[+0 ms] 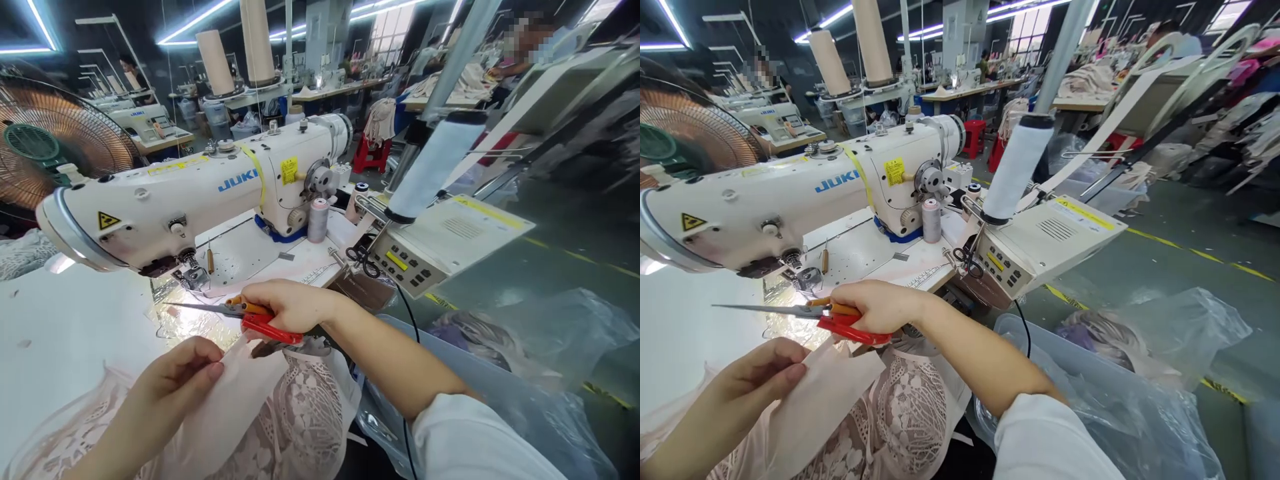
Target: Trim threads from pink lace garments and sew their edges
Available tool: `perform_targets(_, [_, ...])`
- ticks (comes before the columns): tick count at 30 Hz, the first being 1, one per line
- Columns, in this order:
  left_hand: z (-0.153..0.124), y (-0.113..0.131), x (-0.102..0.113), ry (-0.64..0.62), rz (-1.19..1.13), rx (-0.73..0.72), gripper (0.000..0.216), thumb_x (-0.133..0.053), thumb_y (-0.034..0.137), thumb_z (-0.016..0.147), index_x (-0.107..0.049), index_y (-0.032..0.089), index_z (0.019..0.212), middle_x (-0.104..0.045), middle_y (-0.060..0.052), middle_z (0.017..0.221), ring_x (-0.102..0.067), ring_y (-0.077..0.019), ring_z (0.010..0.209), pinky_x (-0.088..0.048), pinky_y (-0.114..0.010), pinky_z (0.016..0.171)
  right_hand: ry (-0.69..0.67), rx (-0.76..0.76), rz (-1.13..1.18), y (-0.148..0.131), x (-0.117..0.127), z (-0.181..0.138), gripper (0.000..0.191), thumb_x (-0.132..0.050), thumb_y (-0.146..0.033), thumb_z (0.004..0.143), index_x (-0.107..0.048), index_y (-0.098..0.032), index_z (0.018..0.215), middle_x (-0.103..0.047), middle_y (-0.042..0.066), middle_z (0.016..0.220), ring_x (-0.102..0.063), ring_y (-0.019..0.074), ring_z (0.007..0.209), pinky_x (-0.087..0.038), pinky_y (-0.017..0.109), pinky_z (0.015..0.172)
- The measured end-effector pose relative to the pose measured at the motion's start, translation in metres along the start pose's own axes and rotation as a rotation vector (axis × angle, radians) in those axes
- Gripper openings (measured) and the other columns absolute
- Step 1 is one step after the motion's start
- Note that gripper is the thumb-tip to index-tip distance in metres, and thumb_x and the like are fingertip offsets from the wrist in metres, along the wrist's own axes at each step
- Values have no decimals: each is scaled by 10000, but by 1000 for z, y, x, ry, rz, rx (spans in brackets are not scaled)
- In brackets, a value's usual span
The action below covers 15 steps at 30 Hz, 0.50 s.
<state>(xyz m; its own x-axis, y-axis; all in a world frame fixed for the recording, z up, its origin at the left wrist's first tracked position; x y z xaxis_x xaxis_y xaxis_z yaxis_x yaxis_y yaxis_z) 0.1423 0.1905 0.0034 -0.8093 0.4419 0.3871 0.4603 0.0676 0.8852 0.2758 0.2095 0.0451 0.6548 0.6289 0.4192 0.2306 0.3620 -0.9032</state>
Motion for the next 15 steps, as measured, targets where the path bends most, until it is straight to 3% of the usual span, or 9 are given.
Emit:
perform_targets(8, [-4,15,-4,146,-133,65,290,-747,464,656,-624,203,685,-576,35,625,-446,-105,585,-327,-208,531,82,87,-118,-23,4,0,320,-619,-142,770,-318,-217,688,-438,-73,683,-403,91,625,-319,216,566])
perform_targets(15, [-4,15,-3,193,-149,71,293,-758,455,642,-624,198,683,-581,38,637,-449,-105,603,-330,-191,547,85,57,-186,-26,1,4,346,-667,-211,762,-333,-216,672,-455,-71,673,-406,98,615,-314,218,546])
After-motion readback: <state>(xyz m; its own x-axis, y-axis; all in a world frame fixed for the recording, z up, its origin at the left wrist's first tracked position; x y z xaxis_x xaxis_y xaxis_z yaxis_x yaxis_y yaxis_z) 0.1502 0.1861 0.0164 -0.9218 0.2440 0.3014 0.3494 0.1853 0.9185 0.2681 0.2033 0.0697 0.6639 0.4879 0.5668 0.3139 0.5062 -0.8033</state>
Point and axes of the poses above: each hand's wrist, its own z-axis towards the middle knuckle, its own x-axis out of the back of the hand, y = z × x, the point moved 10 cm from there along z, towards the middle knuckle
